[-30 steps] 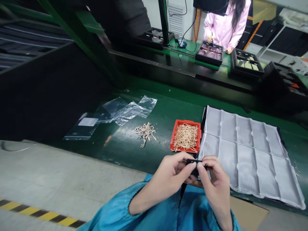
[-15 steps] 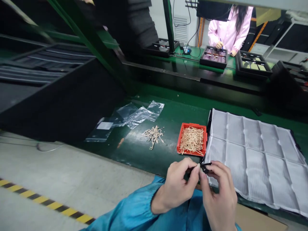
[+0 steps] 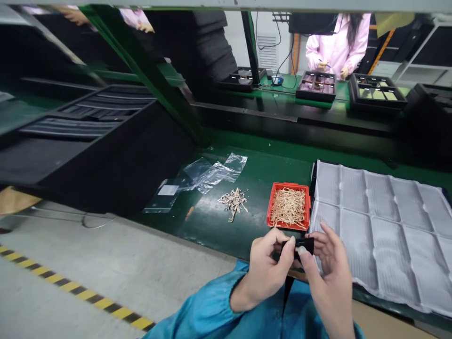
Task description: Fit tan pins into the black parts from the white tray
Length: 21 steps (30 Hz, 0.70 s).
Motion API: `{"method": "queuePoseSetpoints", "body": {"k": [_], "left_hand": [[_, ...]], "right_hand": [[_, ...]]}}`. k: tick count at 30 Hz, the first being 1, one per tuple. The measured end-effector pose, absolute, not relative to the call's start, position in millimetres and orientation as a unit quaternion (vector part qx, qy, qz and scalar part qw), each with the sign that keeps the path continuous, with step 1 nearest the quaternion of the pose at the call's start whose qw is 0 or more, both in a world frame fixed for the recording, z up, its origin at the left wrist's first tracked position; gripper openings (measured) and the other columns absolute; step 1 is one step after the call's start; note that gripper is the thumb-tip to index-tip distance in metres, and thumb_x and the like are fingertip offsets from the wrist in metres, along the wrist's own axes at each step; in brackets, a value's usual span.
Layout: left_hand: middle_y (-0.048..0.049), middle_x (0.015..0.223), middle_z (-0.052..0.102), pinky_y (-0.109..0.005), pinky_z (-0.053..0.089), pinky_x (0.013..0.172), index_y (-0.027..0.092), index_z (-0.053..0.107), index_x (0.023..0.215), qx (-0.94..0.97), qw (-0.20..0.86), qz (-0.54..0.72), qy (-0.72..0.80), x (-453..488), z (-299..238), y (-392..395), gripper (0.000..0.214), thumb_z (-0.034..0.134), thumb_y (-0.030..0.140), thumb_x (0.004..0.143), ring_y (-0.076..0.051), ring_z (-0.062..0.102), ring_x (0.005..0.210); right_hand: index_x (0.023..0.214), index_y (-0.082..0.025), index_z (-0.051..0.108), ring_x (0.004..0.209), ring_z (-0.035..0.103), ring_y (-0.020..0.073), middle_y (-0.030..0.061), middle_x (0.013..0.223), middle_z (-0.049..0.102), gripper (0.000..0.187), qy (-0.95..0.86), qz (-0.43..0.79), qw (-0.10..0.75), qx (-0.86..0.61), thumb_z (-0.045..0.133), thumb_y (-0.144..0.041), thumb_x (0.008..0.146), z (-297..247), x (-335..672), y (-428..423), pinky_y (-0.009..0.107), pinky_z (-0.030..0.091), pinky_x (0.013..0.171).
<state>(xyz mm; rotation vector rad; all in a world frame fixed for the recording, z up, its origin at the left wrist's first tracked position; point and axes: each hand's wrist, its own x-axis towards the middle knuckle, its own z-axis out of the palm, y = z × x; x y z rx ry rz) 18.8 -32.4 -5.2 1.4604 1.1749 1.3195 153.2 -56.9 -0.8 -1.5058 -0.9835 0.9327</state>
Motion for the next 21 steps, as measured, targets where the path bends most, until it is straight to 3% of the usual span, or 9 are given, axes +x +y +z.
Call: {"method": "queuePoseSetpoints", "body": {"k": [6, 10, 13, 16, 21], "left_hand": [[0.0018, 0.061, 0.068, -0.017, 0.054, 0.041, 0.019, 0.054, 0.076, 0.526, 0.476, 0.519, 0.476, 18, 1, -38, 0.032, 0.062, 0.036, 0.102, -0.012, 0.068, 0.042], [-0.0005, 0.051, 0.069, -0.017, 0.053, 0.039, 0.018, 0.054, 0.076, 0.442, 0.564, 0.472, 0.514, 15, 6, -34, 0.046, 0.067, 0.057, 0.097, -0.015, 0.068, 0.038], [0.0003, 0.045, 0.066, -0.016, 0.049, 0.036, 0.019, 0.052, 0.074, 0.404, 0.607, 0.443, 0.522, 14, 10, -29, 0.054, 0.073, 0.066, 0.088, -0.015, 0.066, 0.034], [0.0007, 0.046, 0.067, -0.016, 0.047, 0.035, 0.020, 0.050, 0.073, 0.406, 0.613, 0.439, 0.516, 15, 13, -27, 0.056, 0.074, 0.069, 0.086, -0.015, 0.064, 0.033], [0.0004, 0.055, 0.069, -0.017, 0.051, 0.040, 0.018, 0.055, 0.076, 0.462, 0.575, 0.448, 0.505, 13, 15, -33, 0.042, 0.071, 0.053, 0.096, -0.014, 0.067, 0.039]], "right_hand": [[0.129, -0.023, 0.063, 0.071, 0.071, 0.0126, -0.0008, 0.082, 0.071, 0.039, -0.371, 0.441, 0.566, -0.589, 0.069, -0.045, 0.097, 2, 145, -47, 0.022, 0.060, 0.066], [0.135, -0.022, 0.060, 0.081, 0.076, 0.0150, 0.0052, 0.101, 0.077, 0.036, -0.392, 0.368, 0.594, -0.598, 0.064, -0.034, 0.101, -11, 153, -51, 0.027, 0.064, 0.071], [0.145, -0.026, 0.054, 0.105, 0.075, 0.0173, 0.0068, 0.120, 0.076, 0.052, -0.521, 0.196, 0.608, -0.566, 0.066, -0.011, 0.097, -17, 160, -54, 0.035, 0.064, 0.092], [0.154, -0.027, 0.047, 0.120, 0.068, 0.0189, 0.0059, 0.121, 0.076, 0.074, -0.664, 0.063, 0.555, -0.497, 0.064, 0.005, 0.090, -16, 168, -54, 0.038, 0.060, 0.100], [0.163, -0.027, 0.032, 0.125, 0.060, 0.0233, 0.0083, 0.119, 0.074, 0.084, -0.721, 0.037, 0.491, -0.487, 0.064, 0.004, 0.091, -10, 178, -53, 0.045, 0.056, 0.100]]}}
